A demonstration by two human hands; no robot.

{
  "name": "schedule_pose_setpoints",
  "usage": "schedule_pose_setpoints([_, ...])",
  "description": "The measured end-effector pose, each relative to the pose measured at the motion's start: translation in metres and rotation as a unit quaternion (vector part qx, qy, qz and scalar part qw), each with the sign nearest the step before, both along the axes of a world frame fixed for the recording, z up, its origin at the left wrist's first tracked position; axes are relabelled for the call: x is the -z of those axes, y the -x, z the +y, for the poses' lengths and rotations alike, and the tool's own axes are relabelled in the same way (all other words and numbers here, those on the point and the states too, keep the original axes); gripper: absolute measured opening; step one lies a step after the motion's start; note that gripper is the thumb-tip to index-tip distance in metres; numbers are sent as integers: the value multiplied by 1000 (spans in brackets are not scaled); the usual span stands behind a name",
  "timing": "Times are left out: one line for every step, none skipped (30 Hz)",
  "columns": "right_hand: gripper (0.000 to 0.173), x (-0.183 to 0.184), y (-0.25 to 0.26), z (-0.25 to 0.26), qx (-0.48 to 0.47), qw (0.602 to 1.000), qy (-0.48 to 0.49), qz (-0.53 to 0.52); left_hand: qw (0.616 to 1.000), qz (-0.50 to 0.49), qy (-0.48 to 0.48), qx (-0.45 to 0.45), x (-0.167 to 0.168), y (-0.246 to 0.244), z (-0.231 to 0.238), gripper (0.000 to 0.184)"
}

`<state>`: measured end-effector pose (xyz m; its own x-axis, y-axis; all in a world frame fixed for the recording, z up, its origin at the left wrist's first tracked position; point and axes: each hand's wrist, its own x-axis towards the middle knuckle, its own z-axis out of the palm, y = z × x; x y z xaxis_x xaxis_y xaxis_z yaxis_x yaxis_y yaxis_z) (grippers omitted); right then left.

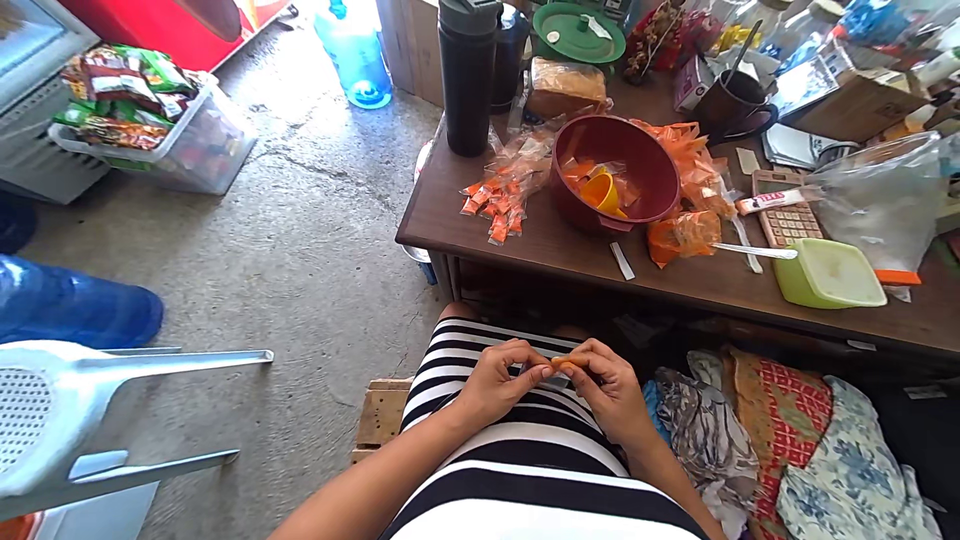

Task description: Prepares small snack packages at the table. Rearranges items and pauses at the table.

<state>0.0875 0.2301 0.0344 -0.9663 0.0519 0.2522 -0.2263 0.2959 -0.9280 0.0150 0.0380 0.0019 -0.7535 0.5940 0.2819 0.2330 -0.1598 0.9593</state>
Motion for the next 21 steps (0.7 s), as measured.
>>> schedule_pose_setpoints([19,0,0,2,-13,1000,1,-6,1000,-3,-1,-4,0,0,-1,21])
schedule_pose_setpoints([19,0,-1,3,-15,1000,-1,-9,1000,-4,-2,-7,1,0,-1,21])
schedule_pose_setpoints([17,0,-1,3,-8,1000,-3,-6,1000,-5,-2,-7,1,0,-2,21])
schedule_pose_setpoints([15,0,-2,2,4,1000,-7,-3,1000,-4,-3,-4,1,0,-2,21])
schedule_pose_setpoints([13,0,-2,1,18,1000,-11,0,1000,0,-4,-2,1,-1,-1,22])
schedule_pose_setpoints([12,0,-1,-1,32,999,-9,3,1000,4,-5,1,1,-1,-1,21])
schedule_pose_setpoints([12,0,-1,-3,44,999,-6,4,1000,7,-5,2,1,-1,-1,21])
schedule_pose_setpoints([13,0,-1,-5,51,999,-3,5,1000,9,-5,3,1,-1,0,20])
schedule_pose_setpoints([14,1,0,-7,56,998,0,6,1000,9,-4,3,1,-1,0,20])
schedule_pose_setpoints([15,2,1,-9,59,998,1,8,1000,10,-5,4,1,-2,0,20])
schedule_pose_setpoints([17,3,1,-10,61,998,0,8,1000,10,-5,6,1,-1,0,21])
schedule_pose_setpoints([19,4,2,-10,60,998,-1,9,1000,10,-6,8,1,-1,-1,21])
schedule_pose_setpoints([19,4,2,-10,56,998,-2,7,1000,9,-7,9,1,-1,-1,21])
schedule_pose_setpoints([18,4,3,-10,49,999,-1,2,1000,6,-7,7,1,-1,-1,21])
schedule_pose_setpoints([17,3,3,-8,35,999,2,-5,1000,1,-7,5,1,-1,-2,20])
schedule_pose_setpoints([16,3,3,-6,17,1000,7,-14,1000,-3,-7,1,1,-1,-2,20])
schedule_pose_setpoints([16,2,3,-5,1,1000,12,-22,1000,-7,-6,-4,1,-1,-3,20])
schedule_pose_setpoints([17,2,3,-3,-9,999,17,-26,1000,-12,-5,-10,1,-1,-3,20])
schedule_pose_setpoints([17,3,2,-2,-12,999,18,-29,1000,-15,-4,-14,1,-1,-3,20])
schedule_pose_setpoints([17,3,2,-2,-8,999,18,-30,1000,-17,-3,-15,1,-1,-3,20])
schedule_pose_setpoints([16,4,2,-2,-2,999,17,-29,1000,-16,-2,-14,1,-1,-3,21])
